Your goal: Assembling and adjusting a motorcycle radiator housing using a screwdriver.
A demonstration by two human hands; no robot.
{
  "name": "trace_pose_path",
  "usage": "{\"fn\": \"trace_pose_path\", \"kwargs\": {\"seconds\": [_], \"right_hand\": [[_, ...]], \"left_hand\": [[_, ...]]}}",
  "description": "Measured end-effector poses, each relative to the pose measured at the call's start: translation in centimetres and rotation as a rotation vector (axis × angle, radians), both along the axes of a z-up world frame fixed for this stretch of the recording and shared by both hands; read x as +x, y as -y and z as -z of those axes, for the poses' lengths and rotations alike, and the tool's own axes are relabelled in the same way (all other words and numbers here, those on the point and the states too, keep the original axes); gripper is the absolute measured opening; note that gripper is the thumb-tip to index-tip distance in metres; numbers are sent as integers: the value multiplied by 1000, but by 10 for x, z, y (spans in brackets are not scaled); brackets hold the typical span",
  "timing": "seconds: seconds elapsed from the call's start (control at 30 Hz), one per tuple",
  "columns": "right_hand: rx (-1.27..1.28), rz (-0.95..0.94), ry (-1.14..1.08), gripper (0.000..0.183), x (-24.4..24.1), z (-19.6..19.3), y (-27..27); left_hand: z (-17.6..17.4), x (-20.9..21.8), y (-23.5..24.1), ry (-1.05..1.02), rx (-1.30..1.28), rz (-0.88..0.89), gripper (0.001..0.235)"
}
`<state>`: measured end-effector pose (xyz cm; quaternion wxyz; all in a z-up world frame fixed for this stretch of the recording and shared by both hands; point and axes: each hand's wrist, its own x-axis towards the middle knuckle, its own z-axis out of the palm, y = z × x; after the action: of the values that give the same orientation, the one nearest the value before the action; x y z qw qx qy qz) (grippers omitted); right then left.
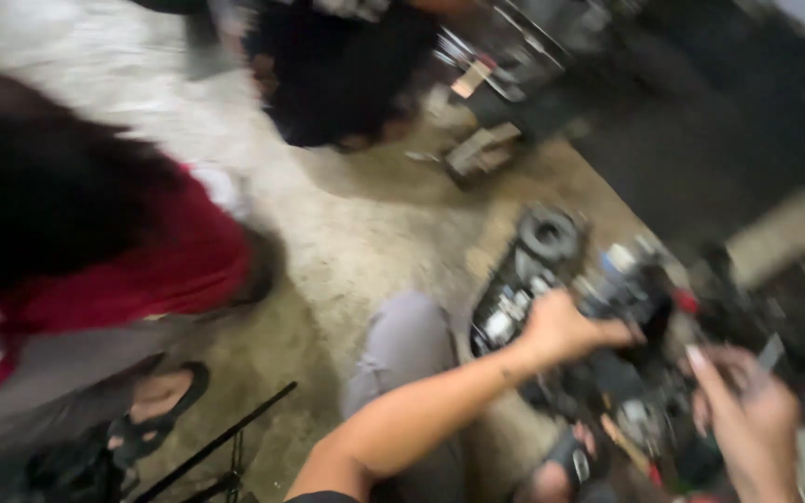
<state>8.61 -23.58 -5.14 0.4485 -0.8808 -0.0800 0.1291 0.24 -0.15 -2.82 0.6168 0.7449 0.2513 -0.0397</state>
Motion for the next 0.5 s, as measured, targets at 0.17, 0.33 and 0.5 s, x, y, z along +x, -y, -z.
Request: {"fn": "trace_pose_path", "kwargs": {"seconds": [0.17, 0.33, 0.5], "right_hand": [[92, 86, 63, 13, -15, -38, -14], [159, 143, 93, 8, -6, -19, 9], [138, 158, 122, 11, 8, 7, 23]], "left_hand": [[-66, -11, -23, -76, -281, -274, 53], [-29, 8, -33, 247, -577, -449, 38], [-33, 16, -58, 386, -835, -600, 46]]}}
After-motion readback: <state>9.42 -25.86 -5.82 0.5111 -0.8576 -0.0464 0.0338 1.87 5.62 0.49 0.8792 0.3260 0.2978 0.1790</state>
